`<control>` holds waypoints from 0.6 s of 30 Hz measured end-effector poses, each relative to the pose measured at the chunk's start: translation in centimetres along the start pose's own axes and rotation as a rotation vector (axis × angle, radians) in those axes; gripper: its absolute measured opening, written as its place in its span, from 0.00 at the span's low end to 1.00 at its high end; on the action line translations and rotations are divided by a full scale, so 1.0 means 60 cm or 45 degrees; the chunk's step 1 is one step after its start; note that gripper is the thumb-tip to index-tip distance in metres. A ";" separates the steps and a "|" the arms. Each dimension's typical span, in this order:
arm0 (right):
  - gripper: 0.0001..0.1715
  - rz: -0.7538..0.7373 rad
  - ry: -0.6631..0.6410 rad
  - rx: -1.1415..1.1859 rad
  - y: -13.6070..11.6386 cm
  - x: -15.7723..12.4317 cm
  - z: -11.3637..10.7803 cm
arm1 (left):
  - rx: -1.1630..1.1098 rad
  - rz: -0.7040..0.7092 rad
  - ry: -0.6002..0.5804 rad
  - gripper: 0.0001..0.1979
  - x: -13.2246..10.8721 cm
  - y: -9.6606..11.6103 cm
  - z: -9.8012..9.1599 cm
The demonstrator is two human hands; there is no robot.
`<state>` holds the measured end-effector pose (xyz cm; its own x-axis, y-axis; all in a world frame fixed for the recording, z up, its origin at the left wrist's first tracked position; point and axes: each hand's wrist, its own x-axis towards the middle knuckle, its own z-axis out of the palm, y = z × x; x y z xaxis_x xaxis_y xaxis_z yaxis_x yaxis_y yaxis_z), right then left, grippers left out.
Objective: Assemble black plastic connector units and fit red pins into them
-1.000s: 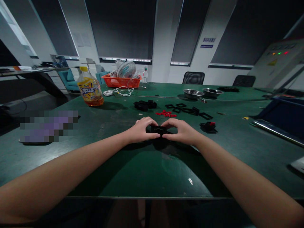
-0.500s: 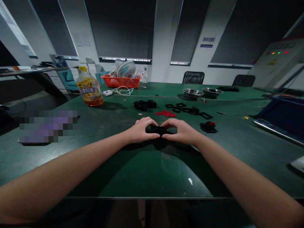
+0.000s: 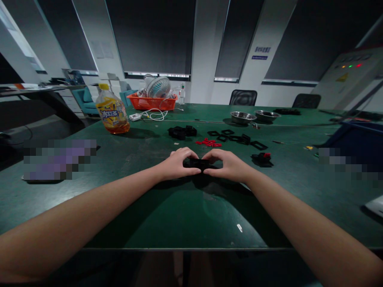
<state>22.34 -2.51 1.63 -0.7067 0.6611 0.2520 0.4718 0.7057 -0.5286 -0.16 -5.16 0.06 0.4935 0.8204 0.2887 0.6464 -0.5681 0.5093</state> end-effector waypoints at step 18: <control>0.20 -0.002 0.001 -0.011 0.000 -0.001 0.000 | -0.008 0.019 0.015 0.21 0.001 -0.004 0.002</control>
<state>22.35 -2.57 1.63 -0.7072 0.6600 0.2533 0.4751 0.7090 -0.5211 -0.21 -5.00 -0.14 0.4963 0.8126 0.3056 0.6354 -0.5799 0.5099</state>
